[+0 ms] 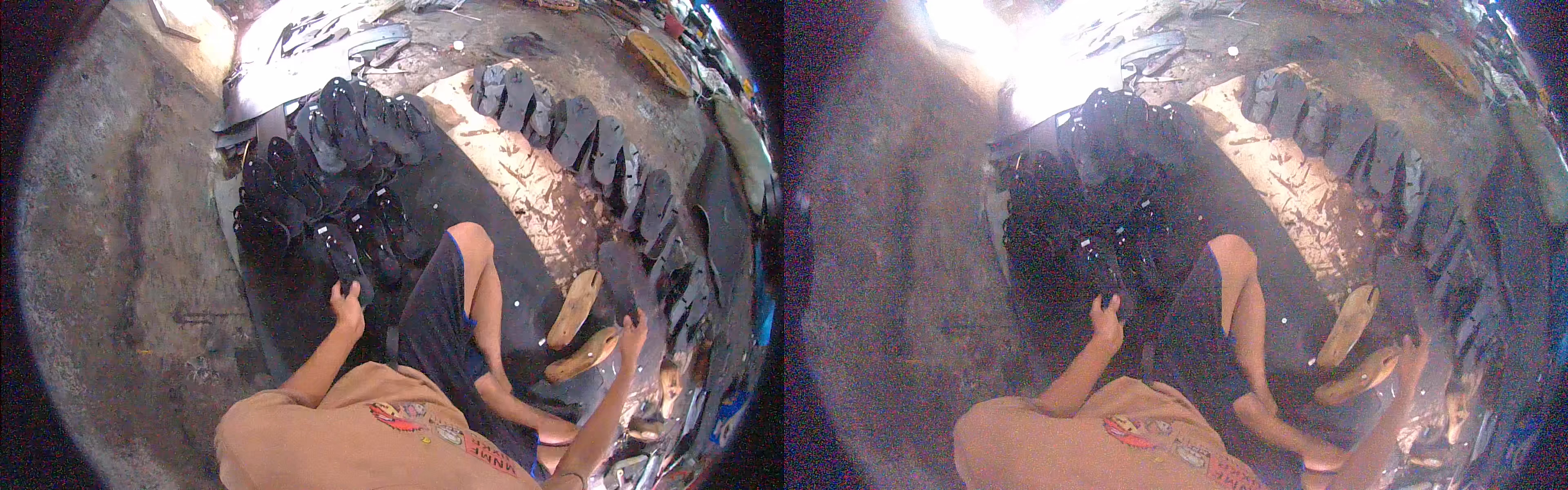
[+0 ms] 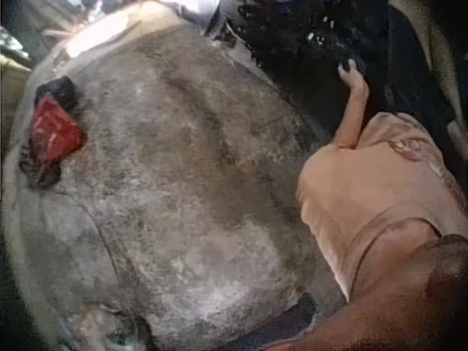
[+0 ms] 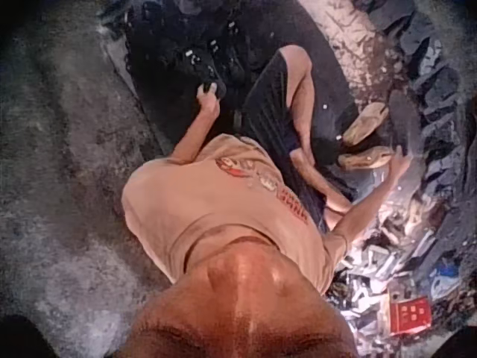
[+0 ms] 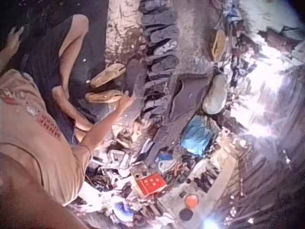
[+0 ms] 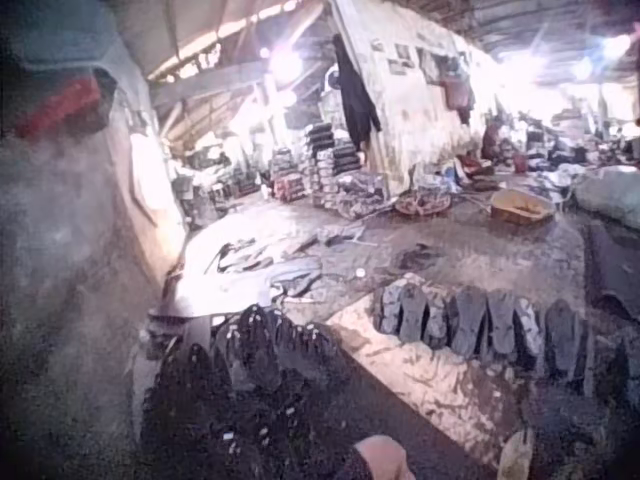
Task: The person sits on the floor and repeatedly places black flip-flop soles onto wooden shoe lasts, then removes them and repeats the process. The workspace contains many finished flip-flops arranged in rows on the floor.
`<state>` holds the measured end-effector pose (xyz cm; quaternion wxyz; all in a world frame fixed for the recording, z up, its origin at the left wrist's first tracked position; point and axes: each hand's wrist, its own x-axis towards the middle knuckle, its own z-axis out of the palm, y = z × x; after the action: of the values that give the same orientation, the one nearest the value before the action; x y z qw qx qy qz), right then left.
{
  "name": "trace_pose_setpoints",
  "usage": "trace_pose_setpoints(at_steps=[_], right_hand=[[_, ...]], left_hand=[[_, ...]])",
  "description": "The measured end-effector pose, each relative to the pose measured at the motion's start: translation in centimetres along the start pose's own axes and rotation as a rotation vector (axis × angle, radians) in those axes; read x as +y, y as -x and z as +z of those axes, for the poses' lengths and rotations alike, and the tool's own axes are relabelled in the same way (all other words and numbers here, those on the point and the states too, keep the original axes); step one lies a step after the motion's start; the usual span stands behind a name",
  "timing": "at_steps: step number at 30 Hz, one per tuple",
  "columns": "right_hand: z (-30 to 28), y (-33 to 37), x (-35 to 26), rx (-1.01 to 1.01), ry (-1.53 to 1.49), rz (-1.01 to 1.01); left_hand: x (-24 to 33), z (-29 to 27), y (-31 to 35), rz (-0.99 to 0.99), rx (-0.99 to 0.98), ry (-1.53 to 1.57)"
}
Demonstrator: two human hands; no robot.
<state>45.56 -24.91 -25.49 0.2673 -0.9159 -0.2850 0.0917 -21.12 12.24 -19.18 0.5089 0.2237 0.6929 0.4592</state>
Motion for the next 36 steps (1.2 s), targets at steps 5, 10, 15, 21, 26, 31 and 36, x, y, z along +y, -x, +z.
trace_pose_setpoints(at_steps=[5, 10, 15, 21, 26, 31, 36], right_hand=[[-6.1, 6.2, -12.1, 0.280, -0.557, -0.028], [-7.6, 18.8, -32.1, 0.301, -0.175, -0.687], [-2.0, 26.6, -34.4, -0.028, -0.375, -0.672], [-10.0, 23.2, -36.6, 0.316, -0.579, -0.235], [-12.5, 23.7, -37.1, 0.314, -0.636, -0.401], [-11.1, 24.4, -36.9, 0.354, -0.639, -0.279], [-12.7, 23.1, -35.7, 0.157, -0.541, -0.397]], left_hand=[[1.9, 2.6, 1.0, 0.525, 0.131, -0.775], [10.9, 14.4, 14.0, -0.238, -1.255, 0.260], [13.7, 19.4, 20.5, 0.077, -1.317, -0.251], [15.5, 18.6, 28.3, 1.320, -1.751, -0.374], [13.5, 17.4, 32.2, 1.261, -1.623, -0.038], [11.4, 16.4, 31.4, 0.977, -1.645, -0.013], [13.8, 17.5, 30.9, 1.308, -1.824, -0.393]])
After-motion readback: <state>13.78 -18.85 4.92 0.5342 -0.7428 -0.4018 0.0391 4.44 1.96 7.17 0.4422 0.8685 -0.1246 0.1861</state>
